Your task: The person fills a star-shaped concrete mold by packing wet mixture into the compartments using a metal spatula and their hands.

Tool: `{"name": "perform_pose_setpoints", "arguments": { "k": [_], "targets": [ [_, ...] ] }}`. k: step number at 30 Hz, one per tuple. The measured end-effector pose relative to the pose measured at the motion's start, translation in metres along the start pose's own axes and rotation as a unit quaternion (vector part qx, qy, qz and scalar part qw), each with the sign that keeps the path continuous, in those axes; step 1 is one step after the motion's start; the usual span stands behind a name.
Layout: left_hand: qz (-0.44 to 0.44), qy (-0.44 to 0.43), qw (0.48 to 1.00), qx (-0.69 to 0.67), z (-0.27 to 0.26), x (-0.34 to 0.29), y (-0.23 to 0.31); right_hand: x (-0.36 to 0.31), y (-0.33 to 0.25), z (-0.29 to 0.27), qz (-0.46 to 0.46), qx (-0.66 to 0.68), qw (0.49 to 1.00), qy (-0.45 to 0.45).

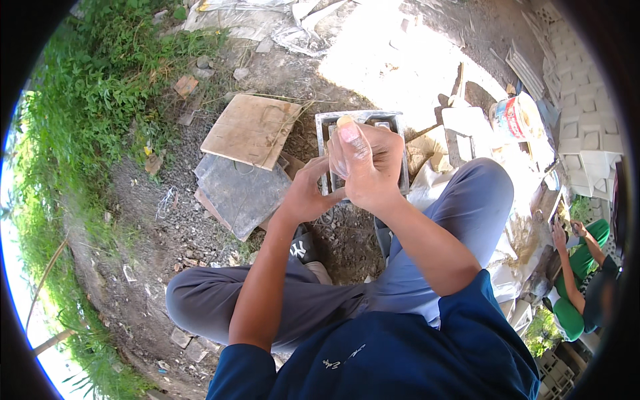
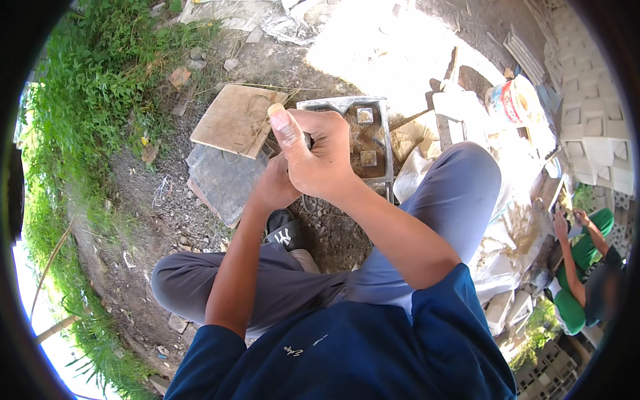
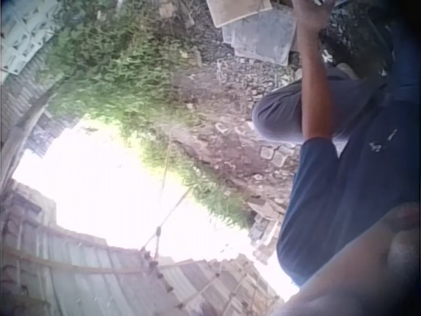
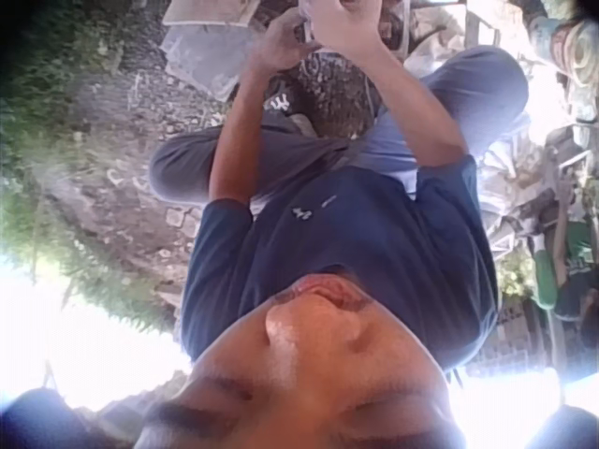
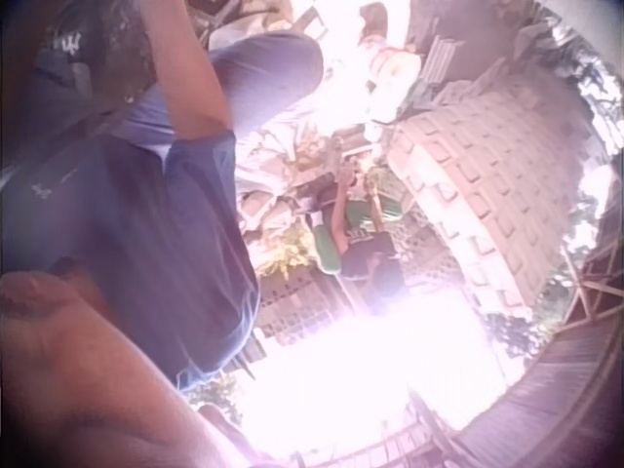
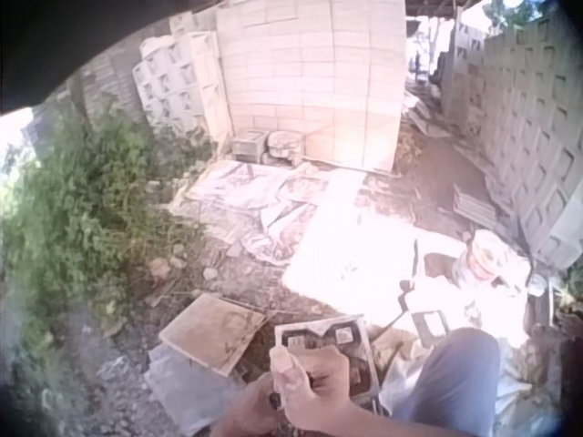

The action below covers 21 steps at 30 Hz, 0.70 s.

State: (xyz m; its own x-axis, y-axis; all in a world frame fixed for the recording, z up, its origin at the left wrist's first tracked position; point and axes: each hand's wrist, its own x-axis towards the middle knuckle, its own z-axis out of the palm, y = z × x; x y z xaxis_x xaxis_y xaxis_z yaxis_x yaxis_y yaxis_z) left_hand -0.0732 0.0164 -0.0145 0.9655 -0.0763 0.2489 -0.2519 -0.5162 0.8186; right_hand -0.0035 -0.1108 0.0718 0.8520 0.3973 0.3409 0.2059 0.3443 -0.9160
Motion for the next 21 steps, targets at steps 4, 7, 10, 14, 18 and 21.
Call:
{"name": "perform_pose_setpoints", "arguments": {
  "k": [4,7,10,14,18,21],
  "targets": [
    [0.01,0.109,0.989,-0.102,0.016,0.01,0.012,0.006,0.001,-0.003,0.007,0.017,0.993,-0.113],
    [-0.216,0.103,0.958,-0.156,0.024,0.003,-0.023,0.02,0.015,-0.01,-0.044,0.042,0.997,0.046],
    [-0.168,0.278,0.87,-0.37,0.026,0.017,0.011,0.012,0.058,-0.07,0.114,-0.264,0.941,0.177],
    [-0.1,0.385,0.814,-0.423,0.039,0.023,0.01,-0.023,0.13,-0.137,0.213,-0.525,0.797,0.209],
    [-0.101,0.392,0.82,-0.406,0.052,0.015,0.02,-0.071,0.169,-0.159,0.342,-0.534,0.751,0.183],
    [-0.134,0.407,0.819,-0.381,0.051,0.014,0.032,-0.07,0.159,-0.142,0.372,-0.51,0.757,0.168]
  ]
}}
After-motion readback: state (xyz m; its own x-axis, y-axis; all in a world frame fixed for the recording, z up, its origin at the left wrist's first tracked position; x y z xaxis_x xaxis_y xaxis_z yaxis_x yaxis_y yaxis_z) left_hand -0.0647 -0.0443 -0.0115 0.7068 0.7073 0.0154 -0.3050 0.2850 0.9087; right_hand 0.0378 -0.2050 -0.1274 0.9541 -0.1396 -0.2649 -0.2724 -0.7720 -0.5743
